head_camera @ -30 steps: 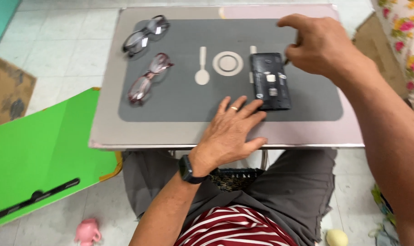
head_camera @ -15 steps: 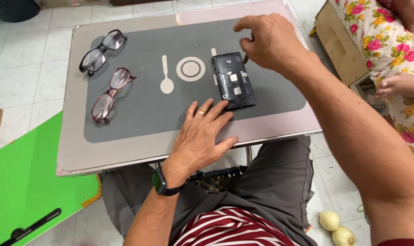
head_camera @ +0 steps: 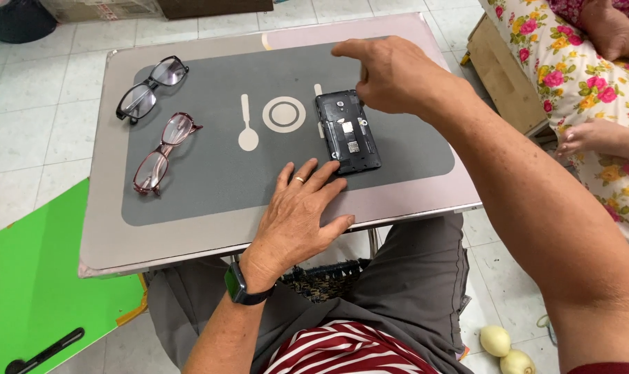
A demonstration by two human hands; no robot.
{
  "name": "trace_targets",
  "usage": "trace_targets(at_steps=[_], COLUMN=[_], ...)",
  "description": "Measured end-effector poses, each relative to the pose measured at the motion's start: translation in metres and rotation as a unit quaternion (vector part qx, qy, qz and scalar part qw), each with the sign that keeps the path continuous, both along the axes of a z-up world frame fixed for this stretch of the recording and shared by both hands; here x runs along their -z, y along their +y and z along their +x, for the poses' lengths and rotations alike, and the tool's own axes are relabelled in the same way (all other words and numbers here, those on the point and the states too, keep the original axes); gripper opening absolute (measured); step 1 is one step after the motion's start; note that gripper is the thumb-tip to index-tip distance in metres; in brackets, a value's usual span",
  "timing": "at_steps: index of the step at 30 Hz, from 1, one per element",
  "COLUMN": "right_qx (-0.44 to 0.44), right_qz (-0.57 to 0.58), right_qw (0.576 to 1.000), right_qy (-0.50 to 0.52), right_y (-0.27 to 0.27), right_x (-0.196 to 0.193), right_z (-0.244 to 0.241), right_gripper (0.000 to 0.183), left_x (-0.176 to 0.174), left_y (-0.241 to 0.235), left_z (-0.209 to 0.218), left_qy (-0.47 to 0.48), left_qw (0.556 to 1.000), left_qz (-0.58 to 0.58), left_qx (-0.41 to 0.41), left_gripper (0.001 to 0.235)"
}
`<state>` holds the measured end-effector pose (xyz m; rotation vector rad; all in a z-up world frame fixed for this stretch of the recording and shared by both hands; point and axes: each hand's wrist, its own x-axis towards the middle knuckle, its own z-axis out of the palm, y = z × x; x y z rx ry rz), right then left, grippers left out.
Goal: The person uses a small screwdriver to unscrew and remove screws from the back of a disassembled mobile phone. They place the removed screws on the table next to the phone and continue to work on the device's internal components.
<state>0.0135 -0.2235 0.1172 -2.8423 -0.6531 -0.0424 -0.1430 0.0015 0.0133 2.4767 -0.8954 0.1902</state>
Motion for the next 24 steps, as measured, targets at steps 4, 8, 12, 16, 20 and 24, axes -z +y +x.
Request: trace_targets(at_steps=[4, 8, 12, 16, 20, 24], right_qx=[0.041, 0.031, -0.045, 0.033, -0.029, 0.002], right_qz=[-0.013, 0.036, 0.07, 0.05, 0.075, 0.033], right_qw=[0.998, 0.999, 0.996, 0.995, 0.996, 0.995], right_qy=[-0.034, -0.006, -0.043, -0.081, -0.029, -0.095], right_y=[-0.001, 0.001, 0.0, -0.008, -0.007, -0.009], right_x=[0.015, 0.003, 0.005, 0.025, 0.011, 0.029], right_z=[0.01, 0.001, -0.005, 0.014, 0.002, 0.013], right_gripper=[0.052, 0.058, 0.06, 0.039, 0.058, 0.04], left_x=[-0.001, 0.001, 0.004, 0.004, 0.005, 0.006], left_y=[-0.001, 0.0, 0.0, 0.001, 0.002, 0.001], left_z=[-0.001, 0.0, 0.001, 0.001, 0.001, 0.001], left_qy=[0.007, -0.005, -0.01, -0.01, -0.015, -0.014], left_qw=[1.0, 1.0, 1.0, 1.0, 1.0, 1.0], left_qz=[-0.006, -0.005, -0.001, 0.003, 0.001, -0.001], left_qx=[0.001, -0.002, 0.0, -0.001, -0.001, -0.002], left_gripper=[0.055, 0.055, 0.056, 0.056, 0.056, 0.057])
